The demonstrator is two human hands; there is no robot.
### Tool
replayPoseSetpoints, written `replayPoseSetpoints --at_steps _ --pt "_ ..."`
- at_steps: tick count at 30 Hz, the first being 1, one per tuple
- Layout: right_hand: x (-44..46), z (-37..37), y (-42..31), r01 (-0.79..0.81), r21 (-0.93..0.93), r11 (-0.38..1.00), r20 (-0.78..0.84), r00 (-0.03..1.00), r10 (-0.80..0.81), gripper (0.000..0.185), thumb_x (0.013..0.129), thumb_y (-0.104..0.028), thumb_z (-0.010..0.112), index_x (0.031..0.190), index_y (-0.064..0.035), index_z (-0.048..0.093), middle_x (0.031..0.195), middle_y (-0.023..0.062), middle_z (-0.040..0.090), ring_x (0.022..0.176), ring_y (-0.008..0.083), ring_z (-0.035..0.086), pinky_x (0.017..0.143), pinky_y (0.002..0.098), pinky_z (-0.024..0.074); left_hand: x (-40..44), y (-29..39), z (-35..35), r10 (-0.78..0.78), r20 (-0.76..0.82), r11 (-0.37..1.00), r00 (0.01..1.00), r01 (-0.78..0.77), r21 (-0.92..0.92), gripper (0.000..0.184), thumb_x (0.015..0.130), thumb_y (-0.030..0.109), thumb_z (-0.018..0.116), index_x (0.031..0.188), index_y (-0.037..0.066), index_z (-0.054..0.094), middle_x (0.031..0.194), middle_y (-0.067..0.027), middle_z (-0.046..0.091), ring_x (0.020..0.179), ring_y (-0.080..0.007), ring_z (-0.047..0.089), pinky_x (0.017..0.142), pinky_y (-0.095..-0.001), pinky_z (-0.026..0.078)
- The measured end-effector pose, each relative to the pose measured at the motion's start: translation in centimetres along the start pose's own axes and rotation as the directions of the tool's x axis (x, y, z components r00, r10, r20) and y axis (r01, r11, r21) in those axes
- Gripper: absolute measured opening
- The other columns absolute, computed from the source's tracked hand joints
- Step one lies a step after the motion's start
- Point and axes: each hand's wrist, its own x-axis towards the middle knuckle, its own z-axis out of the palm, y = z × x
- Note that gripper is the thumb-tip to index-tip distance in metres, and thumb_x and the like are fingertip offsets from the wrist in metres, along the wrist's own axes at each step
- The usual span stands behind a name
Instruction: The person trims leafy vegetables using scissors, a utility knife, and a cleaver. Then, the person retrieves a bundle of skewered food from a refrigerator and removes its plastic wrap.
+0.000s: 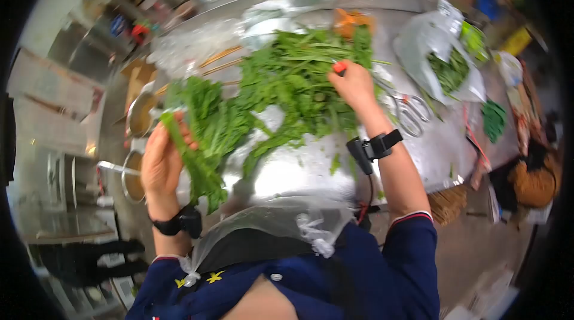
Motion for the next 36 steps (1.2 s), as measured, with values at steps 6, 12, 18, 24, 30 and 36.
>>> replayPoseSetpoints --at_steps 6,12,18,24,30,36 --pt "-3.0 -9.8 2.7 0.14 0.092 0.986 -0.645 0.762 -0.048 0.021 0.075 -0.016 0.065 0.092 -0.0052 0.059 0.076 0.0051 0.059 0.068 0.0178 0.054 0.064 0.0309 0.044 -0.3 -0.9 -0.4 0.031 -0.004 0.997 1.0 -0.031 -0.064 0.037 0.094 0.018 0.045 0.121 -0.006 0.047 0.094 -0.0111 0.056 0.084 -0.0185 0.053 0.075 -0.0358 0.045" --pt "-0.2 -16.5 18.7 -0.196 -0.129 0.972 -0.52 0.848 0.102 0.052 0.08 -0.032 0.062 0.124 -0.0044 0.051 0.091 0.013 0.065 0.08 0.0225 0.061 0.073 0.0342 0.0472 -1.0 -0.2 -0.1 0.128 -0.107 0.99 0.986 -0.133 -0.042 0.035 0.094 0.019 0.046 0.12 -0.004 0.049 0.094 -0.0098 0.058 0.084 -0.0174 0.056 0.076 -0.0358 0.048" --pt "-5.6 -8.3 6.0 -0.052 0.132 0.99 0.11 0.993 0.037 0.034 0.083 -0.018 0.059 0.115 -0.0062 0.056 0.084 0.0059 0.061 0.069 0.0118 0.056 0.063 0.0271 0.0476 -1.6 0.0 -0.7 0.306 -0.13 0.946 0.943 -0.287 0.149 0.035 0.096 0.019 0.044 0.122 -0.003 0.047 0.097 -0.0109 0.058 0.087 -0.0181 0.058 0.081 -0.037 0.051" --pt "-11.9 2.9 -5.7 -0.472 0.424 0.773 0.843 0.517 -0.147 0.035 0.087 -0.017 0.056 0.118 -0.0033 0.049 0.103 0.0058 0.055 0.086 0.0151 0.063 0.056 0.0215 0.0466 -2.5 0.2 -0.4 0.287 -0.138 0.949 0.948 -0.262 0.174 0.033 0.094 0.018 0.046 0.12 -0.003 0.05 0.095 -0.0107 0.06 0.083 -0.0177 0.059 0.078 -0.0343 0.049" --pt "-7.3 7.2 -5.1 -0.641 0.397 0.657 0.861 0.508 -0.026 0.035 0.084 -0.019 0.059 0.116 -0.0071 0.051 0.11 0.0058 0.057 0.096 0.0175 0.061 0.053 0.0235 0.0466 -5.2 0.8 -2.0 0.26 -0.215 0.949 0.941 -0.208 0.238 0.035 0.094 0.018 0.047 0.121 -0.004 0.047 0.095 -0.0113 0.058 0.085 -0.0185 0.058 0.078 -0.0363 0.051" --pt "1.5 5.3 0.0 -0.586 0.525 0.618 0.627 0.757 0.185 0.034 0.08 -0.022 0.063 0.108 -0.0063 0.052 0.085 0.0084 0.064 0.057 0.0101 0.054 0.046 0.0233 0.0454 -5.7 0.3 -2.9 0.226 -0.203 0.965 0.953 -0.19 0.182 0.033 0.094 0.017 0.046 0.12 -0.004 0.048 0.095 -0.0112 0.057 0.084 -0.0185 0.059 0.077 -0.0361 0.052"
